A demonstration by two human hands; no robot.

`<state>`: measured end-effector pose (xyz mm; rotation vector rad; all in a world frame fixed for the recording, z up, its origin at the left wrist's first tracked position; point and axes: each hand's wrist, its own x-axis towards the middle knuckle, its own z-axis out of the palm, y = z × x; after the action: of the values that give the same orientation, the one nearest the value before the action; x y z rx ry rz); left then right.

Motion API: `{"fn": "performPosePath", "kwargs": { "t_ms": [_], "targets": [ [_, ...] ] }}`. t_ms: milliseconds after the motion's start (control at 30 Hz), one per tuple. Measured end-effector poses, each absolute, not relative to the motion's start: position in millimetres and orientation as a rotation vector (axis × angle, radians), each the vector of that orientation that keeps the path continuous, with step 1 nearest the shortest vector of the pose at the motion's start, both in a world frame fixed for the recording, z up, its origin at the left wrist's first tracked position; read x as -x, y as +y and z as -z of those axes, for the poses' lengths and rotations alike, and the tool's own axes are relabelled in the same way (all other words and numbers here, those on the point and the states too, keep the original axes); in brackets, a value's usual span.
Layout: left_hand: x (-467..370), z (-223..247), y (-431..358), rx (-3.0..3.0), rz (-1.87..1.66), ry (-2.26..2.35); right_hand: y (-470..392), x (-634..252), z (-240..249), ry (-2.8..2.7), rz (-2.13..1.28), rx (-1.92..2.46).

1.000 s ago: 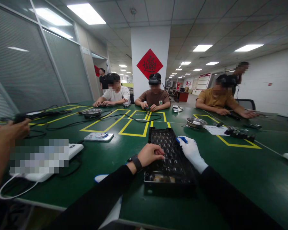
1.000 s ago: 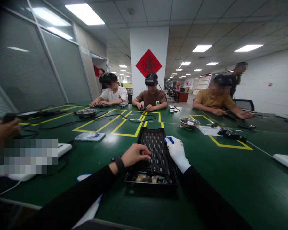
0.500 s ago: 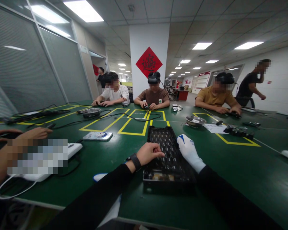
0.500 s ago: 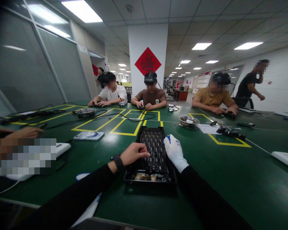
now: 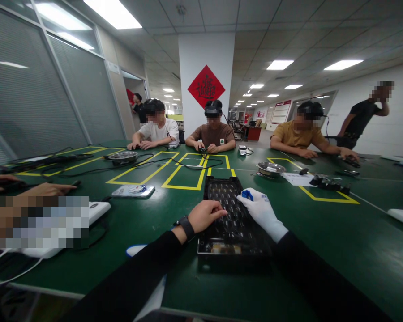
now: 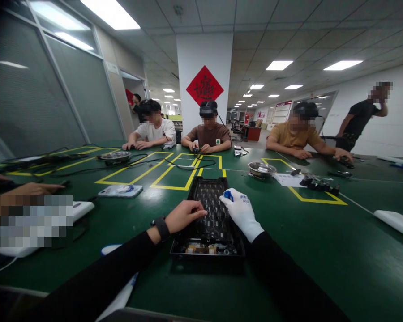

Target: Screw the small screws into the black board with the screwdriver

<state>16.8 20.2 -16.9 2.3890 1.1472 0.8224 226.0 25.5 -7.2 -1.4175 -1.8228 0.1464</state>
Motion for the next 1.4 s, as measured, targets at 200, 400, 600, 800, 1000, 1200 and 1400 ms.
{"fn": "performPosePath", "kwargs": {
  "t_ms": [200, 400, 600, 800, 1000, 1200, 1400],
  "targets": [
    [-17.6, 13.2, 18.1, -2.437, -0.836, 1.137, 18.4, -220.6, -1.1, -1.879, -0.229, 1.326],
    [-18.5, 14.3, 19.5, -2.385, -0.94, 1.102, 3.2, -207.4, -11.8, -1.963, -0.265, 1.311],
    [-17.8, 15.2, 20.8, -2.403, -0.976, 1.103, -5.2, -198.0, -11.3, -2.047, -0.299, 1.246],
    [-18.7, 9.7, 16.1, -2.462, -0.99, 1.133, -4.3, -197.9, -8.1, -2.067, -0.259, 1.277],
    [-19.3, 6.6, 13.1, -2.565, -0.945, 1.162, -6.1, -196.7, -8.9, -2.18, -0.113, 1.339],
    [-19.4, 11.3, 16.2, -2.528, -0.926, 1.153, -4.6, -195.3, -9.0, -2.285, -0.055, 1.337],
    [-20.4, 11.4, 17.3, -2.457, -0.929, 1.095, -1.9, -209.9, -21.3, -2.294, -0.555, 1.264]
  ]
}}
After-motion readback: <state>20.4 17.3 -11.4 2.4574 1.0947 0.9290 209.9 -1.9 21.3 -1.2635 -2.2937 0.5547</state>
